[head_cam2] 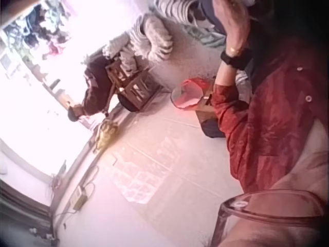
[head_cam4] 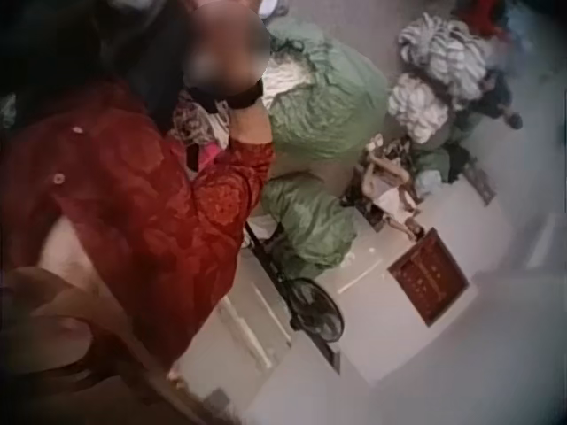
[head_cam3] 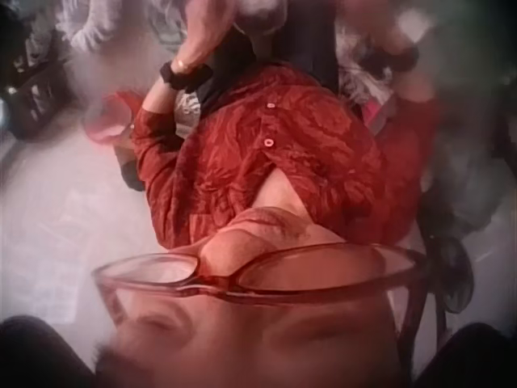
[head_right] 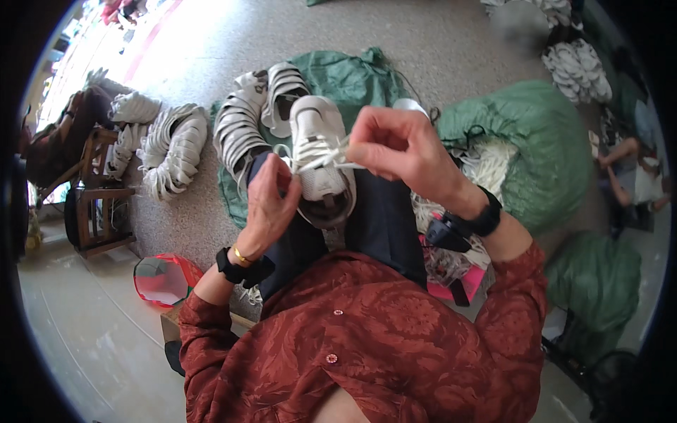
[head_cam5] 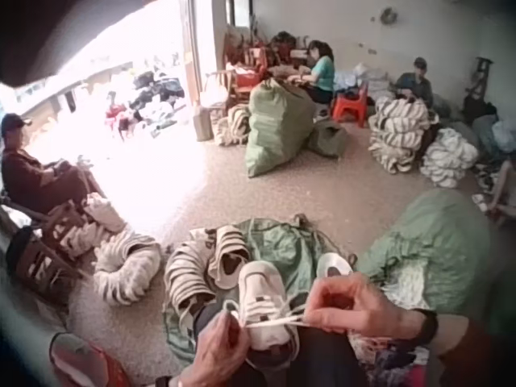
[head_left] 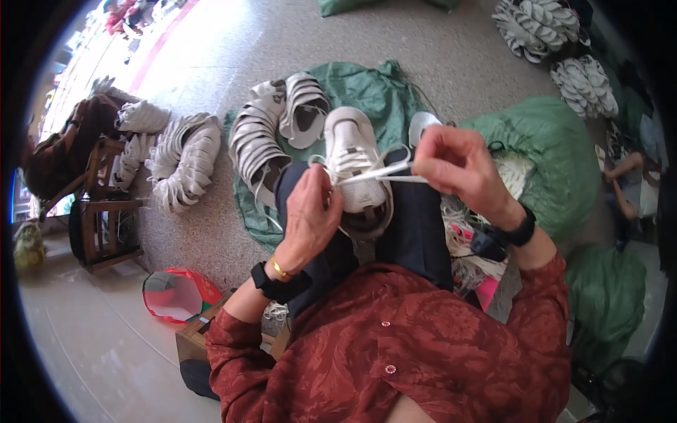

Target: Lace a new shoe in a manufacturing environment.

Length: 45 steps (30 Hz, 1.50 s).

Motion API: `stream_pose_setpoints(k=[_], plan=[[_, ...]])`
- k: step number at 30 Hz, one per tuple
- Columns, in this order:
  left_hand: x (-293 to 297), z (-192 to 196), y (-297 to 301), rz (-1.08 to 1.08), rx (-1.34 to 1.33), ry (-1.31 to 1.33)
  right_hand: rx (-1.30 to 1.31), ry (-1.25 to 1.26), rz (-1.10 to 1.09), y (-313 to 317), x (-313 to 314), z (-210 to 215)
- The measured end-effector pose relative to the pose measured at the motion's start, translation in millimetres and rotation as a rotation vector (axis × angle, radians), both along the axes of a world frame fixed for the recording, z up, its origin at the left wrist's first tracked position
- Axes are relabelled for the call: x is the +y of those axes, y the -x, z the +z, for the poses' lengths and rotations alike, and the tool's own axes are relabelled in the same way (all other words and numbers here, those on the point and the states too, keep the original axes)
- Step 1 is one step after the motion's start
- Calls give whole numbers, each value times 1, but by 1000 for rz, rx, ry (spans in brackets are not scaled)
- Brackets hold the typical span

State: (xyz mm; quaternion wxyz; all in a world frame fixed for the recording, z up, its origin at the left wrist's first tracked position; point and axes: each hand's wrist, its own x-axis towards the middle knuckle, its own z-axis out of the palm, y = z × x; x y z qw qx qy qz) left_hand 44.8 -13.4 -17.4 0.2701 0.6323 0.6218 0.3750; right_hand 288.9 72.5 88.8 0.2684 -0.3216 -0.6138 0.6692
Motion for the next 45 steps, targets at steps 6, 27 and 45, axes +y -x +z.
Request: stream_pose_setpoints(k=[6, 27, 45], plan=[[6, 16, -1, -29, -35, -73, 89, -87, -20, 10, 7, -8], [3, 35, -7, -90, -115, -38, 236, -26, 65, 34, 17, -11], [37, 52, 19, -278, -291, 61, 290, -113, 132, 42, 17, -21]])
